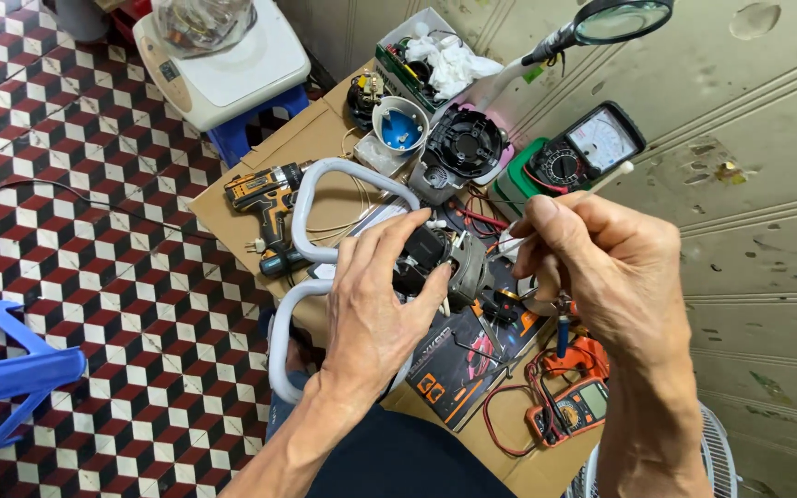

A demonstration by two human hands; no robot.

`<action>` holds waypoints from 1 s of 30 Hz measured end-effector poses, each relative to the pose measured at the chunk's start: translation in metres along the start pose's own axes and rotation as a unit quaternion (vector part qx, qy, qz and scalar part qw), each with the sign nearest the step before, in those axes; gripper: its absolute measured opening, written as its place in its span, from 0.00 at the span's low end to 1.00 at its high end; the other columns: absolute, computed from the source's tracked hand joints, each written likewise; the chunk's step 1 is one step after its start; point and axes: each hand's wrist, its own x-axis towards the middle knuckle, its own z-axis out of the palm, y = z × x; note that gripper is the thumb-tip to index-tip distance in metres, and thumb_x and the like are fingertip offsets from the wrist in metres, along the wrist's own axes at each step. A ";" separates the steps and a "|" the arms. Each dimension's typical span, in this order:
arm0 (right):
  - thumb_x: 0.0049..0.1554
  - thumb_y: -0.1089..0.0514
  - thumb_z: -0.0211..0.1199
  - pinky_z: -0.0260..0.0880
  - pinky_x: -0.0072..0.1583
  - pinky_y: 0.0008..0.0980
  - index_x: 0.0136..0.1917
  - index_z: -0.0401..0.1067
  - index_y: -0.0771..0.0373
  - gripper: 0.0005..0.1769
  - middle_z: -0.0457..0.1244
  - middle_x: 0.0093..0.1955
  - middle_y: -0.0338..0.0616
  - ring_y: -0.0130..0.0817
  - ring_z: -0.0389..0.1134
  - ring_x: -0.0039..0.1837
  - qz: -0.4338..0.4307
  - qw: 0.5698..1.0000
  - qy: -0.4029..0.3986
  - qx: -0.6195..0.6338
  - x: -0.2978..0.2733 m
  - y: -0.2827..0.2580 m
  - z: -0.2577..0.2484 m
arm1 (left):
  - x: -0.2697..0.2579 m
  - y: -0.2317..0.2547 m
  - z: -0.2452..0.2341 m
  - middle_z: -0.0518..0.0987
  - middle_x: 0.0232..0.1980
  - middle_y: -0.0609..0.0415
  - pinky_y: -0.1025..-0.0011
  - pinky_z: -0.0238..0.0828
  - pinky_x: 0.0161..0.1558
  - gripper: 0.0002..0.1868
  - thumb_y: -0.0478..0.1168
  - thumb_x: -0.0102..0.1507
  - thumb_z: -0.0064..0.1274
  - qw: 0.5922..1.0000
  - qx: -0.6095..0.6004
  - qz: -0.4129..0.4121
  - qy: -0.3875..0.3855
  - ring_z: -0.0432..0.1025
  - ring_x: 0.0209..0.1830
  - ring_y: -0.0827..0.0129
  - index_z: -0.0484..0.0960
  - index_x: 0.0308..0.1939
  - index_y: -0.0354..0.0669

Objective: The person works on a disassembled fan motor, stripping and twisting wires, and connecting them to the motor terminals. They use a screwdriver to tighten the connections and a multimeter to test the electrical continuity of the components.

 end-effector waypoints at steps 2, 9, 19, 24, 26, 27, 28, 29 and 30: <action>0.66 0.52 0.58 0.59 0.30 0.21 0.43 0.76 0.66 0.16 0.66 0.30 0.38 0.18 0.60 0.27 -0.014 1.000 0.011 0.023 -0.002 0.007 0.003 | 0.000 0.002 0.002 0.79 0.60 0.49 0.61 0.69 0.60 0.29 0.39 0.57 0.65 1.000 0.002 -0.010 -0.003 0.71 0.58 0.53 0.77 0.62 0.44; 0.65 0.49 0.59 0.55 0.27 0.21 0.39 0.76 0.63 0.18 0.64 0.27 0.35 0.18 0.57 0.25 0.020 0.998 0.043 -0.032 0.002 0.014 0.007 | 0.001 0.010 0.008 0.78 0.59 0.49 0.60 0.69 0.58 0.29 0.39 0.57 0.65 1.000 0.013 0.011 -0.012 0.71 0.57 0.52 0.77 0.62 0.44; 0.65 0.49 0.59 0.57 0.28 0.21 0.39 0.75 0.64 0.19 0.64 0.27 0.36 0.18 0.59 0.25 0.006 0.999 0.051 0.006 -0.001 0.025 0.012 | -0.001 0.013 0.010 0.78 0.59 0.48 0.60 0.68 0.58 0.29 0.38 0.57 0.66 1.000 0.021 0.012 -0.013 0.70 0.57 0.51 0.77 0.63 0.43; 0.66 0.50 0.58 0.58 0.28 0.21 0.40 0.75 0.65 0.19 0.65 0.28 0.37 0.19 0.60 0.26 -0.015 0.997 0.073 0.032 -0.002 0.038 0.015 | -0.001 0.012 0.011 0.79 0.59 0.48 0.59 0.67 0.59 0.29 0.38 0.57 0.66 0.999 0.031 0.023 -0.012 0.70 0.58 0.51 0.77 0.62 0.42; 0.66 0.51 0.58 0.59 0.28 0.22 0.40 0.74 0.67 0.19 0.65 0.28 0.39 0.21 0.61 0.25 0.005 0.995 0.077 0.063 -0.002 0.044 0.015 | 0.000 0.013 0.011 0.78 0.60 0.48 0.60 0.68 0.58 0.30 0.39 0.57 0.66 0.999 0.027 0.013 -0.017 0.70 0.58 0.52 0.77 0.62 0.42; 0.66 0.51 0.58 0.59 0.28 0.22 0.40 0.74 0.67 0.19 0.65 0.28 0.39 0.21 0.61 0.25 0.005 0.995 0.080 0.063 -0.002 0.046 0.015 | 0.000 0.013 0.011 0.78 0.60 0.48 0.60 0.68 0.58 0.30 0.39 0.57 0.66 0.999 0.026 0.015 -0.019 0.70 0.58 0.52 0.77 0.62 0.42; 0.66 0.51 0.57 0.59 0.28 0.22 0.41 0.75 0.67 0.19 0.65 0.28 0.40 0.21 0.61 0.25 0.006 0.993 0.083 0.082 -0.002 0.048 0.014 | 0.000 0.013 0.012 0.78 0.60 0.48 0.60 0.68 0.58 0.29 0.39 0.57 0.66 0.999 0.032 0.016 -0.020 0.70 0.58 0.52 0.77 0.62 0.42; 0.66 0.51 0.57 0.59 0.28 0.22 0.41 0.75 0.67 0.19 0.66 0.28 0.40 0.22 0.62 0.24 0.008 0.991 0.086 0.101 -0.002 0.050 0.014 | 0.000 0.013 0.013 0.78 0.60 0.48 0.60 0.68 0.58 0.29 0.39 0.57 0.66 0.999 0.037 0.017 -0.020 0.70 0.58 0.52 0.77 0.62 0.41; 0.66 0.51 0.57 0.59 0.28 0.22 0.41 0.75 0.67 0.19 0.66 0.28 0.40 0.22 0.62 0.24 0.008 0.991 0.089 0.101 -0.002 0.053 0.013 | 0.000 0.014 0.014 0.78 0.60 0.48 0.60 0.68 0.58 0.29 0.39 0.57 0.66 0.999 0.036 0.019 -0.022 0.70 0.58 0.52 0.77 0.62 0.41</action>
